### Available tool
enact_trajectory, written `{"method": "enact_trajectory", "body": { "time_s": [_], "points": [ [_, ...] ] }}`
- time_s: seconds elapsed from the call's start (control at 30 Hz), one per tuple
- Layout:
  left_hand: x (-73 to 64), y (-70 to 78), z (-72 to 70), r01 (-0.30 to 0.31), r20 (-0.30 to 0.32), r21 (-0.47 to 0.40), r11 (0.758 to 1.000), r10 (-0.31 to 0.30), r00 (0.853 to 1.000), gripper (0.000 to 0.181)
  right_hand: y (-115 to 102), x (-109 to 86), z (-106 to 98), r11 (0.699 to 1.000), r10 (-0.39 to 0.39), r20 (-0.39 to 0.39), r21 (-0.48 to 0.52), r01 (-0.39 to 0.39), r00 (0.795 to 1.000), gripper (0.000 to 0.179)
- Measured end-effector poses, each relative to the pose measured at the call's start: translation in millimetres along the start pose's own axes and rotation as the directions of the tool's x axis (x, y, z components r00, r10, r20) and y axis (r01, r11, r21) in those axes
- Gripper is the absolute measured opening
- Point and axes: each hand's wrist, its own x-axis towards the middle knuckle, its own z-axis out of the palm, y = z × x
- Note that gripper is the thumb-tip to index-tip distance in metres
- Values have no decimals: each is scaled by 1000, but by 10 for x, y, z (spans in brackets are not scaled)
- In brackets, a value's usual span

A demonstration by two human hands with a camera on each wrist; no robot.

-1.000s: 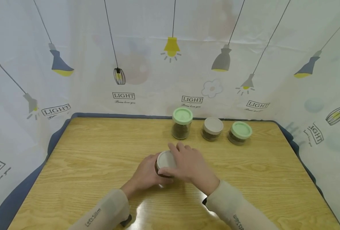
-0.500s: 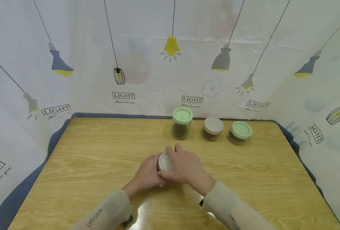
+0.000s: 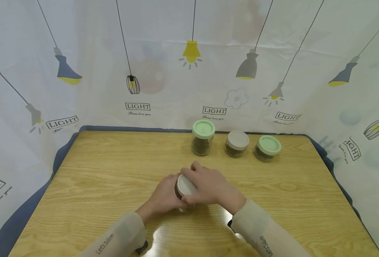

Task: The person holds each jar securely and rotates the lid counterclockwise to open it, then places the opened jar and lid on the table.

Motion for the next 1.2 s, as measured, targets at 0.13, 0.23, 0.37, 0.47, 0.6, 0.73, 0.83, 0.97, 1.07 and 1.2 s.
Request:
{"method": "enact_trajectory", "body": {
  "time_s": [0.13, 0.23, 0.37, 0.47, 0.6, 0.73, 0.83, 0.97, 1.07, 1.2],
  "points": [
    [7, -24, 7, -10, -9, 8, 1000, 10, 1000, 86, 2, -15, -40, 996, 66, 36, 51, -67, 997, 94],
    [14, -13, 20, -3, -15, -1, 1000, 3, 1000, 83, -20, -16, -96, 985, 168, 24, 39, -169, 985, 98],
    [18, 5, 39, 4, -16, -10, 1000, -4, 1000, 82, -111, -14, -141, 961, 274, -16, -25, -275, 961, 90],
    [21, 5, 44, -7, -19, -11, 1000, 6, 1000, 83, -211, -23, -132, 945, 325, -26, -33, -326, 945, 93],
    [26, 5, 43, -30, -36, -12, 999, 29, 999, 82, -296, -14, -74, 931, 362, -28, -35, -363, 932, 97],
    [28, 7, 48, -38, -62, 13, 999, 38, 997, 79, -302, -7, -10, 944, 324, -30, -50, -325, 946, 92],
    [28, 13, 54, -23, -68, 36, 999, 25, 997, 80, -264, -5, 11, 964, 263, -39, -41, -264, 964, 82],
    [17, 14, 50, -4, -51, 23, 1000, 5, 999, 79, -171, -2, 12, 986, 150, -36, -65, -152, 988, 73],
    [1, 7, 41, 2, -32, 9, 1000, -2, 999, 82, -103, 0, -6, 995, 58, -27, -75, -60, 998, 71],
    [-15, -9, 36, 5, -11, -11, 1000, -5, 1000, 87, -45, 5, -33, 998, -31, -12, -48, 30, 999, 69]
  ]
}}
